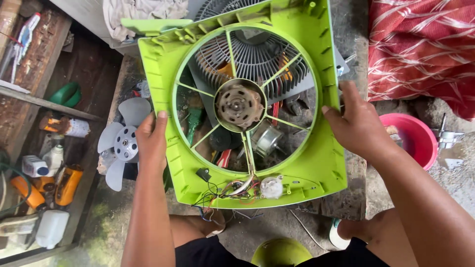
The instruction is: Disassembling an electric fan to inspect and repair the motor assembly
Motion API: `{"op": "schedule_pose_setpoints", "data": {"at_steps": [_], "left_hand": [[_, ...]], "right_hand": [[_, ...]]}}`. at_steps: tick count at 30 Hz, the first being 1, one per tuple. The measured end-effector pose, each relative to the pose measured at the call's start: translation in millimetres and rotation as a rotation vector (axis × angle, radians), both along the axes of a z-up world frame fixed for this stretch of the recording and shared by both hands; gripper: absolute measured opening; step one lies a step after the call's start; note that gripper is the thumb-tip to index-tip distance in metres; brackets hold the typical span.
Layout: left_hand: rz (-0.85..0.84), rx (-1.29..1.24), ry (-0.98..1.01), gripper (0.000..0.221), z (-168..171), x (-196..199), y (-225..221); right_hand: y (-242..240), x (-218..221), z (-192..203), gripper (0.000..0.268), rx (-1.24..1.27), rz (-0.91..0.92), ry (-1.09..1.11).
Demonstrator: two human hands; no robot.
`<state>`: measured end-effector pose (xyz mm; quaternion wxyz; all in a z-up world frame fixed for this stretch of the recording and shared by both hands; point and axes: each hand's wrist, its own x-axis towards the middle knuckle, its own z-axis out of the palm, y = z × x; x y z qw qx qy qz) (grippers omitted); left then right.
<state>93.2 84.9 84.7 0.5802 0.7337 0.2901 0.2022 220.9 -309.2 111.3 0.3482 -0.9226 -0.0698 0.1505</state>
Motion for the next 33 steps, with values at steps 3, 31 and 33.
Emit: {"op": "schedule_pose_setpoints", "data": {"at_steps": [3,31,33], "left_hand": [[0.048,0.087,0.03,0.026,-23.8,-2.5,16.0],[-0.237,0.56,0.156,0.067,41.3,-23.8,-129.1],[-0.236,0.603,0.112,0.069,26.4,-22.0,-121.0]], "right_hand": [[-4.9,3.8,-15.4,0.061,0.049,0.045,-0.075],[35.7,-29.7,18.9,0.08,0.007,0.309,-0.149],[36.4,-26.4,11.0,0.08,0.027,0.301,-0.157]]}}
